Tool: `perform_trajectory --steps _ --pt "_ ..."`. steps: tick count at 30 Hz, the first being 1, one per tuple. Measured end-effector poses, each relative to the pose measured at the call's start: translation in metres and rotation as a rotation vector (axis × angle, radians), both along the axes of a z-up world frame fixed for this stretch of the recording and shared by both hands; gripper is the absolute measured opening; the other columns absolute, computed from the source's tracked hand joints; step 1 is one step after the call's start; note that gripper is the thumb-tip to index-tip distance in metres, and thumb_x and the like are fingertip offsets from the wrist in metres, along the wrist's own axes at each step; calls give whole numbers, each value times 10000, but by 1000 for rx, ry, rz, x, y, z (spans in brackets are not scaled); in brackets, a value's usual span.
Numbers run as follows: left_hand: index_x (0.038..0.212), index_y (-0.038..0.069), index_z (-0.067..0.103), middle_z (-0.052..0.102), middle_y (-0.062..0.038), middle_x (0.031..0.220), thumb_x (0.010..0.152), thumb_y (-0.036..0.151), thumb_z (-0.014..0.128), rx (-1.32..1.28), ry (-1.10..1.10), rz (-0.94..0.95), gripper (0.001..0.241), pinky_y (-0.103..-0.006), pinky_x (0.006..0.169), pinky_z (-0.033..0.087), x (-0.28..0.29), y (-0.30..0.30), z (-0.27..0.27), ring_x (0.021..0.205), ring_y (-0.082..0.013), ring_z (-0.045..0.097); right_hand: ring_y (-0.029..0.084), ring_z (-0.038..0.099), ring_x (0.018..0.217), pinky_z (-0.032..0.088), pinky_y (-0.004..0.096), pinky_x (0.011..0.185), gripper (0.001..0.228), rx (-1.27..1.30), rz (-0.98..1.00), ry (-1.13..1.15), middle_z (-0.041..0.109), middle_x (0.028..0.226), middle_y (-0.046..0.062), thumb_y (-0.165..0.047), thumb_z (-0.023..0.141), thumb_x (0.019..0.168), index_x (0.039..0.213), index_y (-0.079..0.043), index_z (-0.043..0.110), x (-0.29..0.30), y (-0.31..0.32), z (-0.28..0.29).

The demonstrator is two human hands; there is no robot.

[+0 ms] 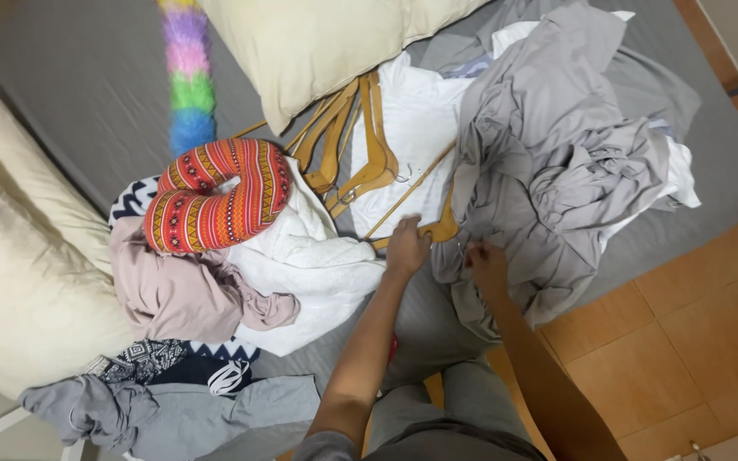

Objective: The person folds a purple striped cloth and a dark blue cloth, placing them on a wooden clothing rack. They then pick up multiple wooden hangers from a bed and hang them on the rack.

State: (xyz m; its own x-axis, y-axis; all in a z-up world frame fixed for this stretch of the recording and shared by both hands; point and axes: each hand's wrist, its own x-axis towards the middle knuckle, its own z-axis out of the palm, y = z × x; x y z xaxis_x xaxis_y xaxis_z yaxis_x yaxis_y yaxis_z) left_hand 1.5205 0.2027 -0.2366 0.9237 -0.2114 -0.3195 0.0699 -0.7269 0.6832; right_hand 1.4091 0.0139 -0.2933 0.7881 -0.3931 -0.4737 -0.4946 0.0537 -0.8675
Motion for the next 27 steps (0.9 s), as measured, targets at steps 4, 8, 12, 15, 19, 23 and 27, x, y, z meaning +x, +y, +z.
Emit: perform_trajectory --steps 4,8,12,15,19,23,27 --pt "1349 46 571 595 -200 1336 866 166 690 -74 -68 115 512 -464 1018 487 10 0 -5 1186 -391 599 114 578 628 464 286 589 237 -191 160 -64 653 707 47 -238 658 1012 955 -13 704 -1 35 124" --pt "1390 26 533 556 -213 1392 892 142 689 -103 -136 196 535 -460 1058 470 31 6 -8 1236 -396 573 144 536 574 429 300 552 203 -366 200 -57 626 679 62 -225 679 991 982 -28 729 -12 34 197" --pt "1492 -2 389 396 -236 1542 857 110 700 -18 -175 97 716 -468 1063 449 65 11 -6 1295 -436 512 153 546 613 435 298 578 136 -675 196 -288 621 738 77 -150 747 963 934 -22 713 -16 11 249" --pt "1537 9 298 321 -221 1600 843 107 688 49 -59 -32 802 -472 1038 450 89 12 -25 1275 -436 505 131 546 635 430 282 589 92 -747 126 -377 622 769 66 -76 773 946 925 -14 708 -22 -14 275" --pt "1519 19 351 421 -209 1518 872 70 640 183 13 -210 711 -473 1026 470 107 12 -79 1281 -420 517 76 491 630 387 208 563 51 -652 -14 -310 565 766 11 -8 779 972 1010 -23 748 -37 -48 292" --pt "1343 13 553 537 -208 1442 960 36 564 289 38 -197 384 -470 999 517 108 -4 -86 1231 -389 594 73 444 767 345 191 652 97 -617 -77 -334 486 806 3 -4 801 987 1073 -6 756 -40 -70 300" --pt "1018 12 708 654 -226 1156 973 152 646 147 -42 -57 160 -478 902 523 91 -15 -23 1066 -388 646 62 491 856 405 186 763 108 -534 -113 -405 538 934 -8 -34 807 995 1065 -6 729 -44 -87 298"
